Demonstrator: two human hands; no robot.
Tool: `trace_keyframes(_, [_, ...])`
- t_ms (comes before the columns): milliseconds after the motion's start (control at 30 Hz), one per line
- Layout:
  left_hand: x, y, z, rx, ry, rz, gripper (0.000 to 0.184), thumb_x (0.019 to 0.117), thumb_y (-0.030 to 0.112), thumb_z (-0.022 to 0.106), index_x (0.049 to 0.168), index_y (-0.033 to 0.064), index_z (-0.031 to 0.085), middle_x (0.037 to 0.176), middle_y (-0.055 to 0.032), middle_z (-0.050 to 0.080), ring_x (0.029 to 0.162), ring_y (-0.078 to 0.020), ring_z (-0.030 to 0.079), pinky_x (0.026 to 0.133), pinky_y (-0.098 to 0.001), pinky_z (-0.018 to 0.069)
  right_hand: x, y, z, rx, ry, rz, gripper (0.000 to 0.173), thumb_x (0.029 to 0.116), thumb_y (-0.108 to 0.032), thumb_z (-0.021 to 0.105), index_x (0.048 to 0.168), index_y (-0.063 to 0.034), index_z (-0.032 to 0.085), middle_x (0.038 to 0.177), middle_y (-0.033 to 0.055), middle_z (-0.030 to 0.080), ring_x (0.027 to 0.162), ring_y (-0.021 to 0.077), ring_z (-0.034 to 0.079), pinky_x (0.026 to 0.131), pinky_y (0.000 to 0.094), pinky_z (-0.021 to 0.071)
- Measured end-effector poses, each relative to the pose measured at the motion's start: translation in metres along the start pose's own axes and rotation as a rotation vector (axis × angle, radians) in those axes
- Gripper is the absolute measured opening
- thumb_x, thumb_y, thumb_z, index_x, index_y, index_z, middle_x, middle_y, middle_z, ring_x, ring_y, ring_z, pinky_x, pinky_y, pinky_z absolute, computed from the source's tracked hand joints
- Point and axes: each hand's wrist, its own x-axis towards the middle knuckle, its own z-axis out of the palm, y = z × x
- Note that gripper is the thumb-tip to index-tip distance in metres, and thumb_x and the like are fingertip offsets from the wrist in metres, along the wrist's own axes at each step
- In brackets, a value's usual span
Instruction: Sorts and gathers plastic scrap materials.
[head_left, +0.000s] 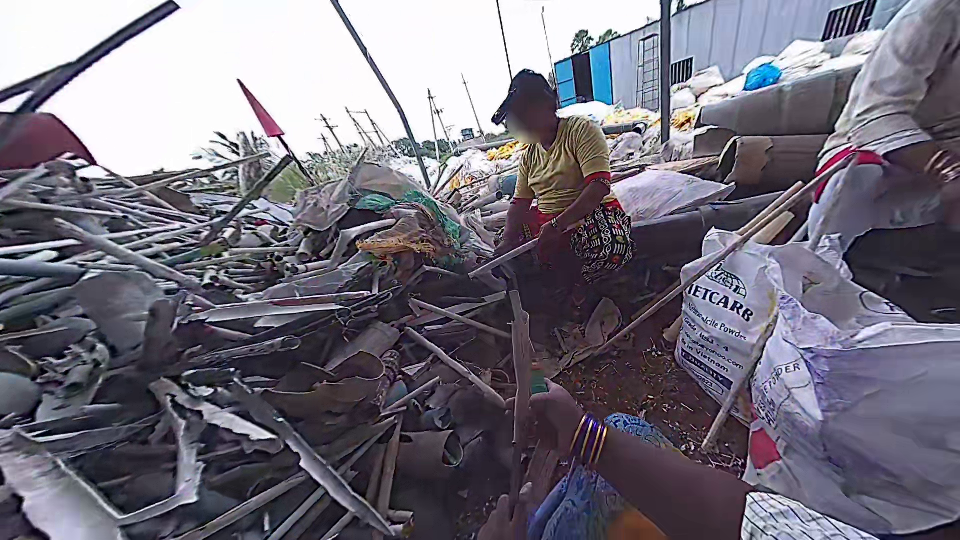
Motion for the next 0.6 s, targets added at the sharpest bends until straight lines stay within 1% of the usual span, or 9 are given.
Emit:
trace_keyframes(33, [-0.001,-0.004,0.001,0.025,0.041,0.003,0.04,0.0939,-0.003,0.058,0.13,0.0069,0.072,0.11,-0.0282,0.071,0.095,-0.0466,0.071,0.084,-0.0575,0.0568,-0.007,-0.006,-0.003,-0.019,-0.005,-0.009,0.04,0.093,0.003,0.052,0.132,-0.0048,0.047,0.088,0.0086,0.061,0.063,0.0126,0.057,0.052,0.0267,0.0461])
trace_keyframes(133, [-0.003,-0.017,0.008,0.076,0.322,0.078,0.04,0.0802,-0.012,0.068,0.114,0.0055,0.079,0.097,-0.0274,0.072,0.084,-0.0472,0.071,0.072,-0.0586,0.0557,-0.025,-0.015,-0.021,-0.108,-0.186,-0.026,0.043,0.0884,0.003,0.06,0.129,-0.0075,0.049,0.096,0.0069,0.07,0.07,0.0098,0.064,0.056,0.0245,0.0495])
trace_keyframes(167, [-0.003,-0.019,0.006,0.095,0.38,0.086,0.041,0.0768,-0.014,0.07,0.112,0.0063,0.08,0.096,-0.0269,0.072,0.083,-0.0471,0.071,0.07,-0.0582,0.0554,-0.032,-0.015,-0.025,-0.148,-0.239,-0.075,0.043,0.0843,0.002,0.062,0.125,-0.0077,0.05,0.095,0.0043,0.07,0.066,0.007,0.062,0.054,0.0225,0.0492])
trace_keyframes(233, [-0.004,-0.017,-0.003,0.121,0.407,0.063,0.041,0.0767,-0.013,0.071,0.11,0.0071,0.081,0.101,-0.0265,0.073,0.088,-0.0477,0.071,0.073,-0.0587,0.0548,-0.048,-0.015,-0.029,-0.141,-0.29,-0.18,0.042,0.0755,0.002,0.067,0.115,-0.0073,0.054,0.089,0.0026,0.073,0.054,0.0044,0.057,0.046,0.0205,0.045])
trace_keyframes(267, [-0.005,-0.016,-0.006,0.133,0.409,0.055,0.039,0.0772,-0.013,0.071,0.109,0.0073,0.081,0.102,-0.0261,0.073,0.089,-0.0476,0.071,0.074,-0.0587,0.0548,-0.057,-0.017,-0.03,-0.119,-0.299,-0.232,0.043,0.075,0.004,0.068,0.114,-0.0076,0.054,0.091,0.002,0.074,0.055,0.0041,0.059,0.047,0.0199,0.0469])
trace_keyframes(333, [-0.003,-0.015,-0.004,0.157,0.448,0.054,0.038,0.0753,-0.012,0.073,0.105,0.0086,0.083,0.101,-0.0244,0.074,0.09,-0.0462,0.071,0.074,-0.058,0.0551,-0.072,-0.025,-0.029,-0.078,-0.204,-0.351,0.044,0.0768,0.007,0.067,0.116,-0.0062,0.053,0.091,0.0027,0.073,0.059,0.0046,0.061,0.051,0.0196,0.0492])
trace_keyframes(467, [-0.002,-0.018,0.005,0.217,0.547,0.066,0.035,0.0701,-0.012,0.079,0.096,0.0114,0.084,0.095,-0.0185,0.075,0.089,-0.0394,0.072,0.074,-0.0525,0.0561,-0.08,-0.045,-0.026,-0.067,0.184,-0.661,0.039,0.0819,0.01,0.071,0.116,0.0004,0.054,0.084,0.0018,0.066,0.067,0.0047,0.064,0.06,0.019,0.0547])
trace_keyframes(533, [-0.001,-0.015,0.006,0.251,0.609,0.089,0.035,0.0667,-0.011,0.08,0.093,0.0124,0.084,0.095,-0.0161,0.076,0.087,-0.0366,0.073,0.072,-0.05,0.0559,-0.081,-0.059,-0.034,-0.125,0.291,-0.711,0.038,0.0843,0.007,0.074,0.116,0.0023,0.053,0.085,0.0018,0.066,0.07,0.0042,0.065,0.065,0.0189,0.0559])
trace_keyframes(600, [-0.004,-0.009,0.004,0.284,0.647,0.108,0.037,0.065,-0.01,0.081,0.093,0.014,0.084,0.095,-0.0126,0.076,0.085,-0.0331,0.073,0.071,-0.0465,0.0556,-0.086,-0.072,-0.043,-0.197,0.316,-0.669,0.036,0.088,0.004,0.074,0.118,0.0035,0.053,0.086,0.0034,0.067,0.071,0.006,0.068,0.067,0.0217,0.0604])
